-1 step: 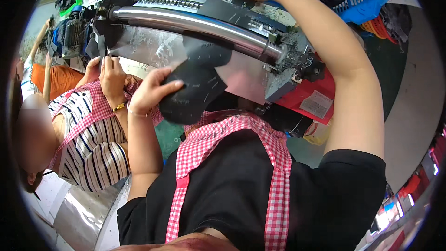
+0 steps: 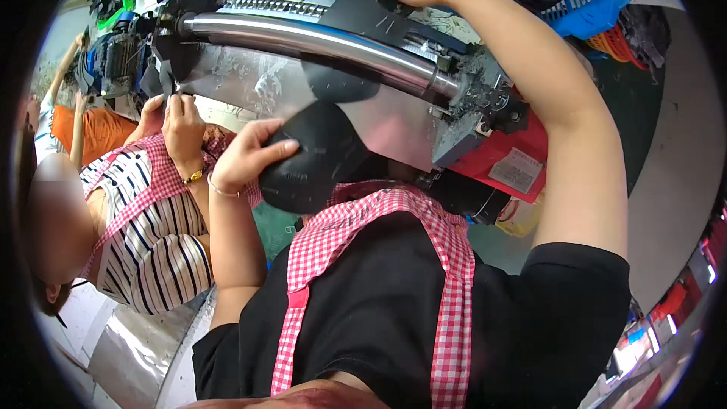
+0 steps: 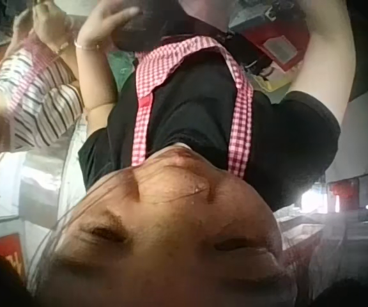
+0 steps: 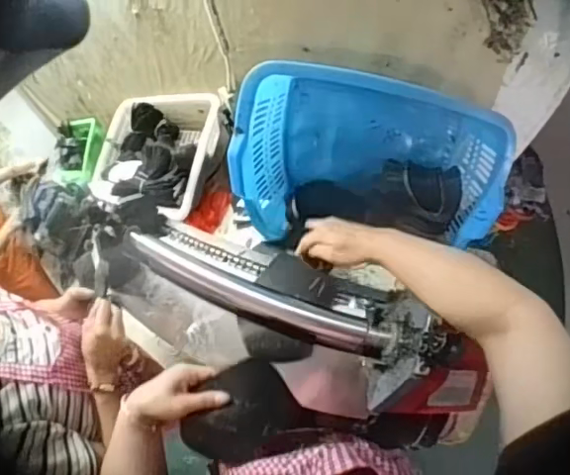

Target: The person feeds dark rectangular material pieces into a roller machine and collects the processed output. They repeatedly retrieve new pieces from a blue basket, pass them through the machine, and stack the resulting items in their hands.

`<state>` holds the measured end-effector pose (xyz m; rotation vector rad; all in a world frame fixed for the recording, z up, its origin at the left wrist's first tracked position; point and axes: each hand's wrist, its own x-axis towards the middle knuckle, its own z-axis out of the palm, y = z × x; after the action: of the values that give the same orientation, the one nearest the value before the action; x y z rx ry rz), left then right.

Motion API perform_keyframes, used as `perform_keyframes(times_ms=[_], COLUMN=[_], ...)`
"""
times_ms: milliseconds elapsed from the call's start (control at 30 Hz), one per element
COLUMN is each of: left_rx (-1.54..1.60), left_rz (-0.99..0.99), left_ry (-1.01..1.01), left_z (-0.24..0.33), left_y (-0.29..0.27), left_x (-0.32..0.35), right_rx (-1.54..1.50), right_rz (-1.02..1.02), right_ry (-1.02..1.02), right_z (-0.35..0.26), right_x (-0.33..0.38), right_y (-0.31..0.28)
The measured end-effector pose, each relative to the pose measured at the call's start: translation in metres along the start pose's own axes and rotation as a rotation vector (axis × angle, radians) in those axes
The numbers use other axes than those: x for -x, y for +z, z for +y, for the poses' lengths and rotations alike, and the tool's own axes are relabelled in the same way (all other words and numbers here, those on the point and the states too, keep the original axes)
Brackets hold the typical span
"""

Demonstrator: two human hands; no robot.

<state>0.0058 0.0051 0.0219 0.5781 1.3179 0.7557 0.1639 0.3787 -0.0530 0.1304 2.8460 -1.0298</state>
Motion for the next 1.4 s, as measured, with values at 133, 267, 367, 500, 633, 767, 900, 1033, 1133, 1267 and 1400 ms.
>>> perform_keyframes(times_ms=[133,267,367,500,633,767,900,1033,1133,1267,1400], left_rx=[-0.273,-0.573,-0.363,-0.541,-1.079,-1.012,-1.067,-0.830,-0.725,-0.598,-0.328], left_rz=[0.080,0.422,0.871,0.740,0.517,0.415,0.365,0.299,0.293,0.300,0.493], left_ry=[0.076,0.066,0.423,0.342,0.150,0.063,0.128,0.164,0.370,0.539,0.499], left_z=[0.001,0.019,-0.018,-0.114,-0.201,-0.219,-0.209,-0.231,-0.233,-0.146,-0.075], left_y=[0.001,-0.004,0.013,0.040,0.051,0.040,0.038,0.042,0.057,0.069,0.067], left_x=[-0.032,-0.054,-0.037,-0.028,-0.053,-0.076,-0.074,-0.068,-0.042,0.004,0.047], right_rx=[-0.184,-0.181,0.529,-0.128,-0.421,-0.614,-0.761,0.101,0.314,0.487,-0.202], right_rz=[0.081,0.565,0.509,0.150,0.363,0.809,1.028,0.568,0.353,0.728,0.655], right_ry=[0.120,-0.012,-0.308,-0.157,0.061,0.087,0.306,0.721,0.778,0.419,0.271], right_z=[-0.034,-0.052,-0.016,0.042,-0.004,0.021,0.074,0.151,0.075,-0.038,-0.169], right_x=[-0.004,-0.002,-0.017,-0.015,-0.011,-0.008,-0.020,0.003,0.008,0.063,0.102], right_y=[-0.019,-0.058,-0.043,0.026,-0.024,-0.070,-0.051,-0.008,-0.031,-0.081,-0.076])
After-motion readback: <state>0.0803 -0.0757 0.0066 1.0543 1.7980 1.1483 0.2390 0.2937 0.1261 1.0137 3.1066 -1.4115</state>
